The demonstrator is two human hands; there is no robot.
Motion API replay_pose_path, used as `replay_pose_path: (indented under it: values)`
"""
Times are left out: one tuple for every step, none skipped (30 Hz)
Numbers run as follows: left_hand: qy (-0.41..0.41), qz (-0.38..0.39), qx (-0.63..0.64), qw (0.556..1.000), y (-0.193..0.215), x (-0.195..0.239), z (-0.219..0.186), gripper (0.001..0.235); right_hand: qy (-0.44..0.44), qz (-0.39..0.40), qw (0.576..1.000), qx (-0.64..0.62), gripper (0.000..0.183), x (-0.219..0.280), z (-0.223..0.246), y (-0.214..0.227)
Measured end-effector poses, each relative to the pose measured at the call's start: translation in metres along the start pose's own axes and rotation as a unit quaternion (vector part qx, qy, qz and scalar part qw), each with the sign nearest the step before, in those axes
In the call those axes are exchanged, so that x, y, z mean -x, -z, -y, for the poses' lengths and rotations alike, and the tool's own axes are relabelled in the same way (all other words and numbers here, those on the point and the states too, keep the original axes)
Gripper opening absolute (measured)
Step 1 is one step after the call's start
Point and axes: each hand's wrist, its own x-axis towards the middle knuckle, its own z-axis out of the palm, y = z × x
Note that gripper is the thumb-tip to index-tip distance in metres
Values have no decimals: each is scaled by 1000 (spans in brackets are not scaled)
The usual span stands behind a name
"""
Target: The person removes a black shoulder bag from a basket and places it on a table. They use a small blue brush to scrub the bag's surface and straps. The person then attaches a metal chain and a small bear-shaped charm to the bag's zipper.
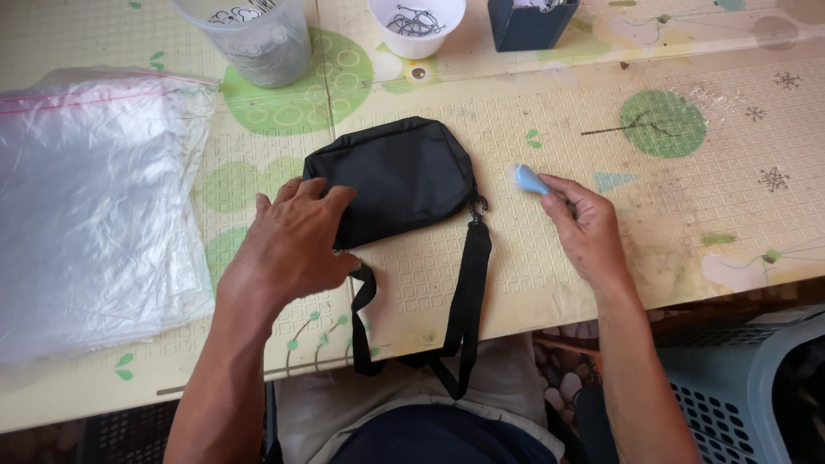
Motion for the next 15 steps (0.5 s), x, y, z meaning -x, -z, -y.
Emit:
replay_pose_path:
  values:
    - [-2,-1,-2,1000,12,1,-13,78,1,-3,1000,0,34,0,4,-2]
    - [-53,-38,21,998,22,4,-25,79,10,-5,1000,9,33,1,8,-5]
    - [-104,-75,44,991,32,7,-37,81,18,-8,1000,19,32,2,12,-8]
    - [-105,-73,42,991,20,-10,-44,81,16,-10,1000,18,32,3,7,-9]
    - [-151,-94,43,983,7,-28,-51,68,31,-28,998,37,33,4,1,-11]
    - [-193,-119,46,973,-5,-45,-59,57,52,-42,996,59,34,2,-3,-11]
    - [-190,-121,47,973,-20,-58,-58,57,54,-39,996,60,34,3,-8,-12]
    - [-179,-106,11,978,-34,-72,-57,64,78,-63,989,106,33,3,-13,-13]
    - [-168,-91,-26,981,-49,-86,-56,71,103,-86,979,151,31,3,-18,-13]
    - [-169,-91,-27,981,-54,-91,-51,71,102,-87,979,151,31,5,-20,-14]
    - [-177,-81,-42,980,-59,-95,-45,60,117,-95,972,180,31,6,-23,-14]
    - [-188,-72,-59,978,-65,-101,-39,50,130,-104,963,210,30,7,-26,-15]
    - [-189,-71,-61,977,-55,-98,-36,50,129,-106,964,209,30,7,-20,-17]
    - [-204,-53,-13,977,-47,-94,-33,30,128,-103,969,186,30,9,-14,-19]
    - [-218,-36,35,975,-39,-90,-28,16,128,-99,973,163,30,10,-7,-21]
